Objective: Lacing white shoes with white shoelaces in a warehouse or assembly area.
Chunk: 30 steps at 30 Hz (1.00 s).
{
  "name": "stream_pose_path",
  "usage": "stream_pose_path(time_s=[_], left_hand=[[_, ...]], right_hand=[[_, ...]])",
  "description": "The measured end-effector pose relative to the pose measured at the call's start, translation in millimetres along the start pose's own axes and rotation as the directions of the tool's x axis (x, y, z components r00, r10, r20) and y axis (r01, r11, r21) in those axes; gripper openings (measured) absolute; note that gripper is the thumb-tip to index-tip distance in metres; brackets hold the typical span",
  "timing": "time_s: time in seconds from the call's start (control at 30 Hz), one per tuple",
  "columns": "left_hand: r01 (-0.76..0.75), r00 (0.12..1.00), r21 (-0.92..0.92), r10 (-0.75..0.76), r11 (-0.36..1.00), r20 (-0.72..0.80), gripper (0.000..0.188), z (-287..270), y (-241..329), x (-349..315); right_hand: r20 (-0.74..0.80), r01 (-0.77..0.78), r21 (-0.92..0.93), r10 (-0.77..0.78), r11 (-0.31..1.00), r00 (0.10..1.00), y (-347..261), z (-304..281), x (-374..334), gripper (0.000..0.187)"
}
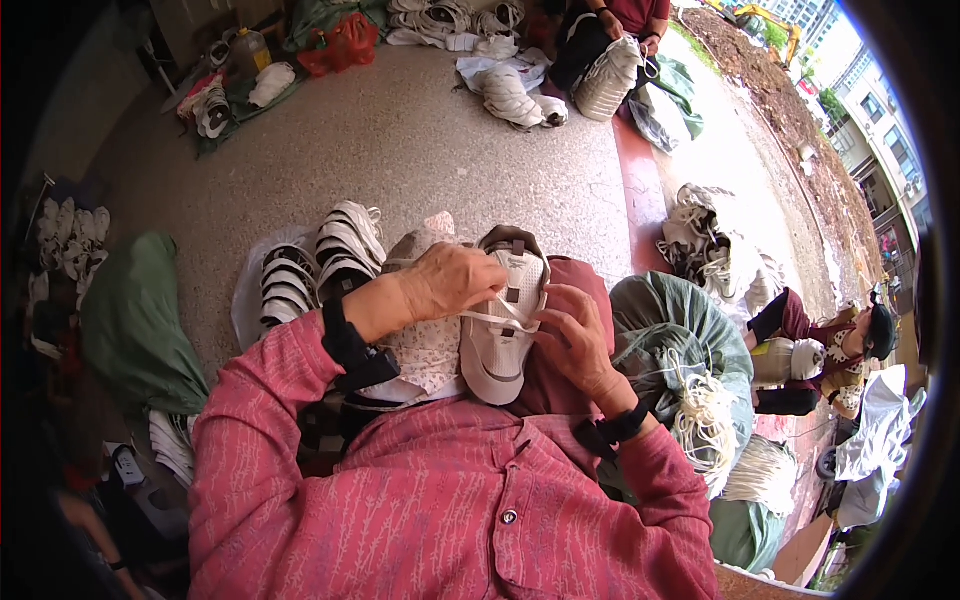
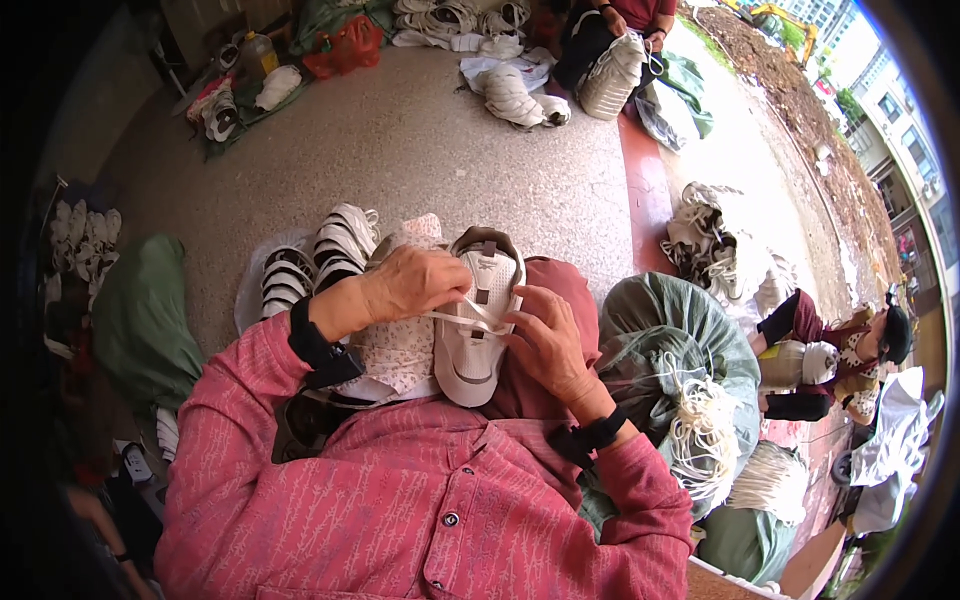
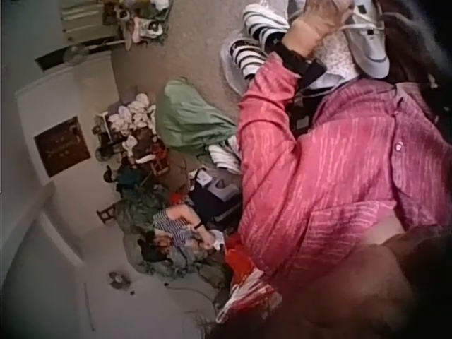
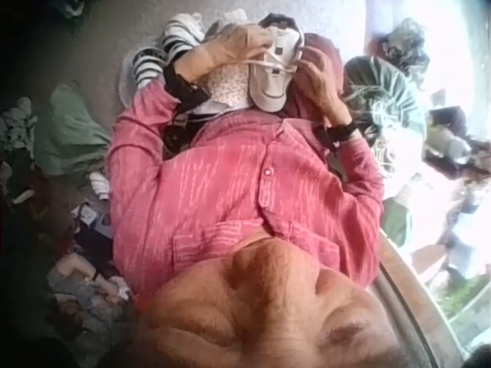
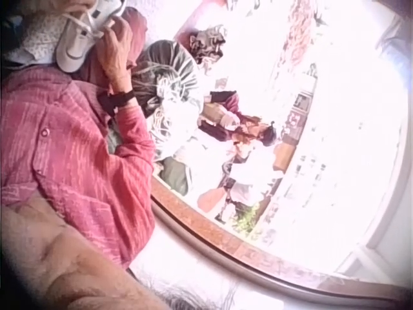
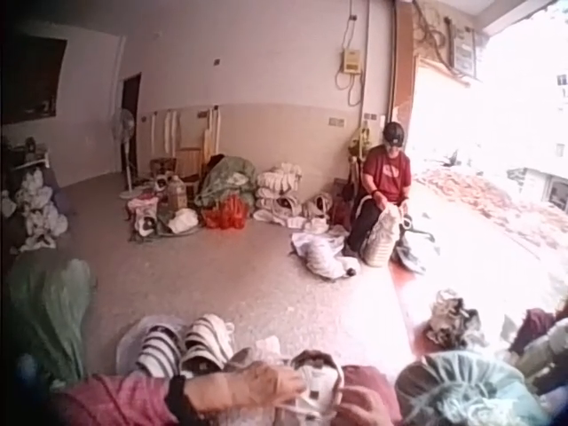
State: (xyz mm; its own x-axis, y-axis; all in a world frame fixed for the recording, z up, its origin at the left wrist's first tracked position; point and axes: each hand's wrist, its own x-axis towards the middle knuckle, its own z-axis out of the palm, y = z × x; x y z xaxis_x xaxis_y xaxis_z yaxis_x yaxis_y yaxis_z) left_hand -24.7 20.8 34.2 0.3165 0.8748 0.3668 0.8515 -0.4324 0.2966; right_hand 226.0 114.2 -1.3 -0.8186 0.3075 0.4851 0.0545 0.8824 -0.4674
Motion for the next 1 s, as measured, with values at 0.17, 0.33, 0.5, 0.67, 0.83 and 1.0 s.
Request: stream_pose_path(time_s=[0.17, 0.33, 0.5, 0.67, 0.83, 1.0], left_hand=[[0.031, 0.999, -0.05, -0.029, 0.998, 0.038, 0.014, -1.3, -2.0, 1.9], [0.086, 0.992, -0.117, -0.074, 0.989, 0.101, 0.016, -4.7, -1.9, 2.3], [0.121, 0.986, -0.158, -0.101, 0.98, 0.129, 0.017, -9.4, -1.7, 4.3], [0.152, 0.98, -0.183, -0.124, 0.971, 0.157, 0.018, -12.1, -2.9, 7.8], [0.202, 0.964, -0.152, -0.169, 0.967, 0.207, 0.022, -14.4, -10.9, 9.5], [0.05, 0.999, 0.082, -0.051, 0.995, 0.013, 0.018, -51.5, -28.5, 19.0]], right_hand=[[-0.009, 0.055, -0.022, -0.055, 0.998, 0.998, 3.3, 8.4, 1.9, 0.022], [0.039, -0.004, 0.051, 0.002, 0.999, 0.999, -3.5, 5.2, 10.7, 0.017], [0.172, -0.024, 0.078, 0.01, 0.997, 0.985, -6.1, -3.3, 20.1, 0.016], [0.167, 0.0, 0.051, -0.009, 0.999, 0.986, 2.8, -1.5, 25.5, 0.023], [0.121, -0.054, 0.019, 0.051, 0.998, 0.991, -6.2, 1.6, 37.7, 0.02], [0.103, -0.077, 0.022, 0.074, 0.997, 0.992, -0.1, 4.8, 38.1, 0.02]])
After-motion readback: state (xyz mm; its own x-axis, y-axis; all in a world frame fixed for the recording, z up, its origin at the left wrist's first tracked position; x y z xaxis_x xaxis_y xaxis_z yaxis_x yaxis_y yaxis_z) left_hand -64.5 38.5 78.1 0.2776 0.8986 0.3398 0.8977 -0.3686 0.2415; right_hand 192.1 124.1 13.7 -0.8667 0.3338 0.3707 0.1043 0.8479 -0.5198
